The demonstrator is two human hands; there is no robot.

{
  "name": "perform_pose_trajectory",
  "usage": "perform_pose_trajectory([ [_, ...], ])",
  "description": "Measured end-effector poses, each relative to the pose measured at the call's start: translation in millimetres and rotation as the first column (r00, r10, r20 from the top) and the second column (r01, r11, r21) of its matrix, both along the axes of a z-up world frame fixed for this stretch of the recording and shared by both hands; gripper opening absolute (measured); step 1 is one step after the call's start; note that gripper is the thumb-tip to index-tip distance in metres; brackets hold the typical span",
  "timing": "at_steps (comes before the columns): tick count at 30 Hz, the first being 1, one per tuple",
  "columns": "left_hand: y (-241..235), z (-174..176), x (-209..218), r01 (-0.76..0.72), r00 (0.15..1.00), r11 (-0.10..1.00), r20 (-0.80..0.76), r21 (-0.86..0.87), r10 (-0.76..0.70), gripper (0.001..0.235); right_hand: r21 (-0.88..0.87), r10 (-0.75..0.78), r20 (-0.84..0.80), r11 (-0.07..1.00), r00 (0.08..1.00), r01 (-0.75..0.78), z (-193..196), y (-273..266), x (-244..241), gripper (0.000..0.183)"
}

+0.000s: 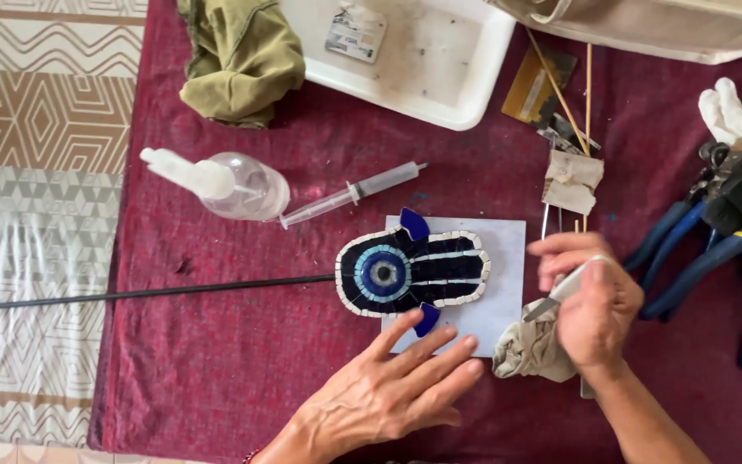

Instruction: The person cleans a hand-shaped mosaic with a cloth, then uses a metal tool to adjust small tiles. They apply adhesive with a syringe and place additional tiles, finishing by wiping the surface again.

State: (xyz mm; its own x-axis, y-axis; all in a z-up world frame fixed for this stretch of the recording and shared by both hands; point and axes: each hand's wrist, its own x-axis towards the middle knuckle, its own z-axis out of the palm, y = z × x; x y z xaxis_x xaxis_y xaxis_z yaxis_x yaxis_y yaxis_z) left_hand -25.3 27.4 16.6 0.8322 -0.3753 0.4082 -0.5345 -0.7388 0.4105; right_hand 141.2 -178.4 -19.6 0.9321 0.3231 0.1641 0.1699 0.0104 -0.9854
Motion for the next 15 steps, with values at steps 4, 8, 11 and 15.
perform_pose_trajectory([
  [4, 13, 5, -8, 0.019, 1.0, 0.998, 0.023, -0.059, -0.017, 0.028, -0.149, -0.059, 0.211, 0.985, 0.976, 0.092, 5, -8, 8, 0.05],
  [8, 12, 8, -2, 0.026, 0.986, 0.997, 0.168, -0.078, -0.013, 0.022, -0.065, -0.086, 0.035, 0.994, 0.996, 0.088, 31, 6, -2, 0.016],
  [11, 6, 11, 7, 0.038, 0.963, 0.992, 0.269, -0.122, -0.004, 0.019, -0.116, -0.045, 0.115, 0.992, 0.992, 0.059, 37, 12, -10, 0.012],
  [15, -2, -2, 11, 0.009, 0.935, 0.993, 0.354, -0.116, 0.033, 0.021, -0.368, 0.12, 0.477, 0.927, 0.871, 0.074, 38, 10, -14, 0.011],
])
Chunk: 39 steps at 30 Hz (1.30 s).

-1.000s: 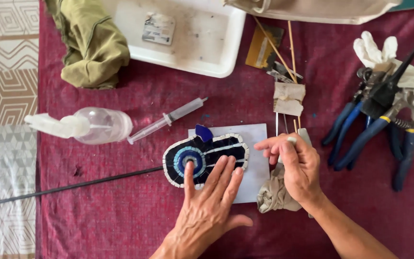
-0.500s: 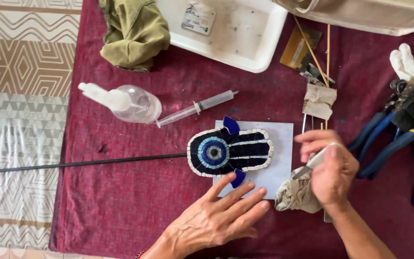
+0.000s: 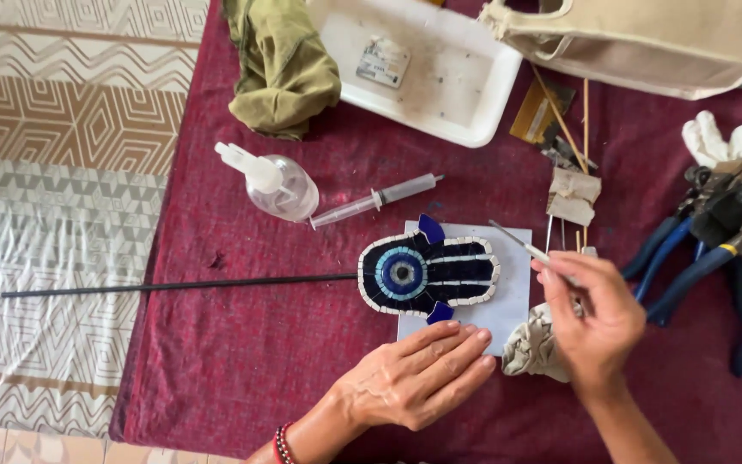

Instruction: The person cleans a hand-shaped mosaic with a cloth, then uses a metal tool to adjust small tiles. They apply adhesive with a syringe and place additional tiles, finishing by wiping the surface again.

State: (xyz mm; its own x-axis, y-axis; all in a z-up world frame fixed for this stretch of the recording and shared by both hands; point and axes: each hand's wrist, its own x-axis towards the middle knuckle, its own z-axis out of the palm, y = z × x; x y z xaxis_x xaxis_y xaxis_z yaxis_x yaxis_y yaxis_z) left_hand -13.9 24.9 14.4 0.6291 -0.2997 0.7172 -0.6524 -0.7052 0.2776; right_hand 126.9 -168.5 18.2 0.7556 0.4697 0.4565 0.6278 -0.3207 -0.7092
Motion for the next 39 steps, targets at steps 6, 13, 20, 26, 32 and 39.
perform_pose_trajectory([
  [6, 12, -5, -6, -0.062, 0.993, 0.996, -0.107, -0.063, 0.056, 0.025, -0.197, -0.031, 0.224, 0.977, 0.974, 0.076, -14, -6, -19, 0.02],
  [13, 12, -5, -10, -0.057, 0.994, 0.991, -0.102, -0.121, 0.045, 0.024, -0.254, -0.023, 0.24, 0.963, 0.971, 0.086, -18, -5, -21, 0.022],
  [20, 16, 2, -9, -0.129, 0.991, 0.984, -0.041, -0.124, 0.125, 0.021, -0.311, -0.013, 0.284, 0.945, 0.959, 0.105, -22, -4, -17, 0.022],
  [26, 52, -8, 63, -0.423, 0.895, 0.906, -0.15, 0.01, 0.42, 0.032, -0.313, -0.043, 0.225, 0.943, 0.973, 0.114, -26, -4, -19, 0.025],
  [32, 87, -28, 191, -0.668, 0.686, 0.738, -0.307, 0.093, 0.66, 0.019, -0.266, -0.044, 0.24, 0.958, 0.97, 0.11, -17, 1, -16, 0.019],
  [39, 94, -59, 238, -0.703, 0.506, 0.651, -0.442, 0.287, 0.741, 0.02, -0.312, 0.065, 0.429, 0.947, 0.901, 0.08, -18, 4, 9, 0.023],
])
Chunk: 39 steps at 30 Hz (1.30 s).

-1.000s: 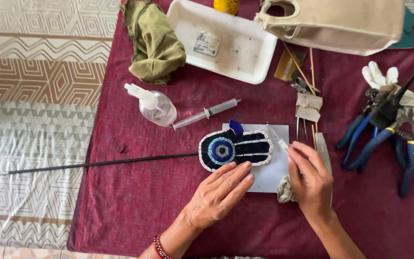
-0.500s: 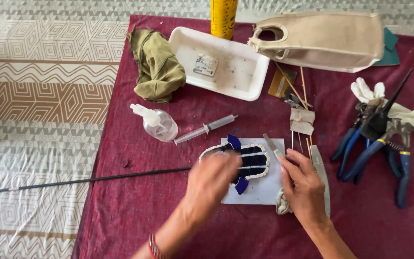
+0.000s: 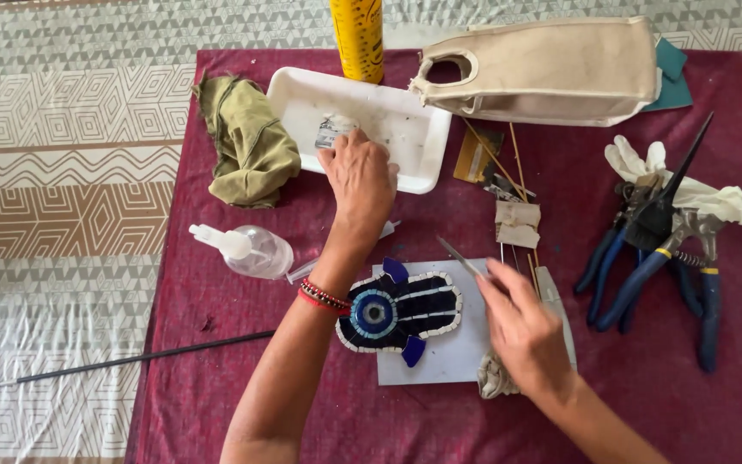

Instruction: The person cleans a hand-shaped mosaic with a cloth, then uses a metal tool to adjust small tiles. They apply adhesive with a syringe and place additional tiles, finishing by wiping the surface again.

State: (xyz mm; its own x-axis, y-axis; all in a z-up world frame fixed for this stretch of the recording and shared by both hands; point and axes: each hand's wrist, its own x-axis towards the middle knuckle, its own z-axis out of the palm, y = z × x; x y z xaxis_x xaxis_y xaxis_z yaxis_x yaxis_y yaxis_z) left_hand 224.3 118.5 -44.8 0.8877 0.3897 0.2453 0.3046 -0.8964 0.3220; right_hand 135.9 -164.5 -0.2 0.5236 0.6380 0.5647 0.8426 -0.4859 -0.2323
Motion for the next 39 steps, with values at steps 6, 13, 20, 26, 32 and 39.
perform_pose_trajectory([
  [6, 4, -18, 5, -0.016, 0.999, 1.0, -0.034, -0.004, 0.016, 0.02, 0.035, 0.141, -0.334, 0.99, 0.932, -0.137, -2, 40, 59, 0.012],
  [13, -7, -16, 4, 0.024, 0.996, 1.0, -0.085, 0.016, -0.023, 0.007, 0.014, 0.118, -0.065, 0.993, 0.991, -0.117, -49, 103, 149, 0.005],
  [20, 7, -26, 3, 0.12, 0.992, 0.99, -0.036, 0.078, -0.117, 0.004, -0.08, 0.201, -0.259, 0.97, 0.945, -0.228, -50, 135, 185, 0.013],
  [26, 16, 10, -34, 0.102, 0.992, 0.983, 0.089, -0.155, -0.089, 0.01, -0.128, 0.256, -0.316, 0.943, 0.914, -0.309, -20, 140, 173, 0.005],
  [32, 11, 9, -47, 0.065, 0.985, 0.995, 0.162, -0.073, -0.053, 0.009, -0.123, 0.281, -0.295, 0.936, 0.913, -0.328, -29, 156, 173, 0.007],
  [39, 7, 6, -51, 0.066, 0.975, 0.997, 0.218, -0.051, -0.053, 0.01, -0.181, 0.264, -0.234, 0.934, 0.936, -0.309, -47, 159, 178, 0.011],
])
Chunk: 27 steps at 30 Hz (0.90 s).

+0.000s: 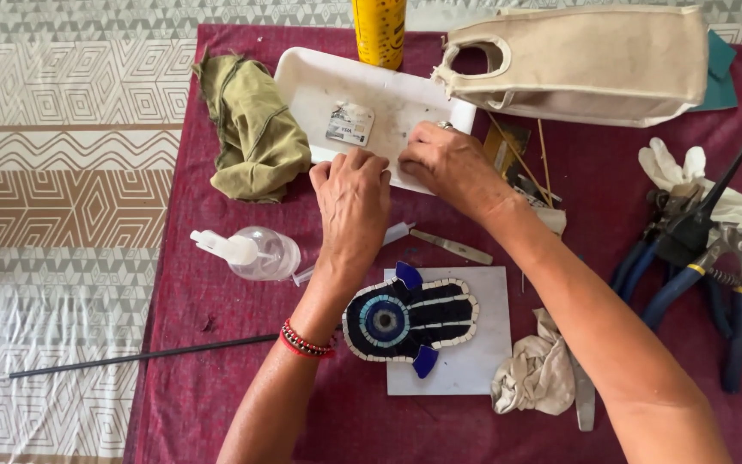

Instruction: The person cleans a hand-shaped mosaic with a cloth, then uses a metal tool to adjust small tiles. They apply adhesive with a syringe and place additional tiles, finishing by wiping the surface again.

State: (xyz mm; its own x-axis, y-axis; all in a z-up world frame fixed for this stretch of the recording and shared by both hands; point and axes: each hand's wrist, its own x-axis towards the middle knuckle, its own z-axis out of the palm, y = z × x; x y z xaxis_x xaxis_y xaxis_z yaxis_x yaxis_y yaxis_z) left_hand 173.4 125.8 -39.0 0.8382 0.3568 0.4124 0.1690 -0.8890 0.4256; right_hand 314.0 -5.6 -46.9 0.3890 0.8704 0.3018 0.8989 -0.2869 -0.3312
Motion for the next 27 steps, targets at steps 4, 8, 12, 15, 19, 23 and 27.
perform_pose_trajectory([
  [4, -1, 6, -3, 0.005, 1.0, 1.0, 0.026, -0.018, -0.005, 0.011, -0.034, 0.003, 0.078, 0.999, 0.997, 0.0, 1, 1, -3, 0.011],
  [8, -7, 22, -12, 0.03, 0.994, 0.996, 0.107, -0.09, -0.02, 0.016, -0.017, 0.003, 0.156, 1.0, 0.988, -0.001, 9, 0, -8, 0.009],
  [12, -18, 28, -28, 0.074, 0.979, 0.918, 0.202, -0.389, 0.006, 0.023, 0.204, -0.001, -0.179, 0.978, 0.984, 0.038, 41, -19, -31, 0.015],
  [15, -32, 53, -54, 0.169, 0.976, 0.667, 0.219, -0.725, -0.008, 0.021, 0.334, 0.088, -0.234, 0.942, 0.968, -0.005, 61, -41, -57, 0.008],
  [19, -48, 71, -78, 0.19, 0.982, 0.223, 0.187, -0.956, -0.033, 0.027, 0.351, 0.094, -0.252, 0.936, 0.963, 0.001, 88, -65, -97, 0.004],
  [23, -65, 81, -98, 0.132, 0.991, -0.117, 0.132, -0.984, 0.012, 0.029, 0.493, 0.173, -0.202, 0.868, 0.964, -0.052, 108, -76, -123, 0.004],
  [27, -81, 81, -115, 0.129, 0.991, -0.32, 0.116, -0.939, 0.06, 0.029, 0.609, 0.232, -0.203, 0.791, 0.951, -0.062, 113, -84, -140, 0.006],
])
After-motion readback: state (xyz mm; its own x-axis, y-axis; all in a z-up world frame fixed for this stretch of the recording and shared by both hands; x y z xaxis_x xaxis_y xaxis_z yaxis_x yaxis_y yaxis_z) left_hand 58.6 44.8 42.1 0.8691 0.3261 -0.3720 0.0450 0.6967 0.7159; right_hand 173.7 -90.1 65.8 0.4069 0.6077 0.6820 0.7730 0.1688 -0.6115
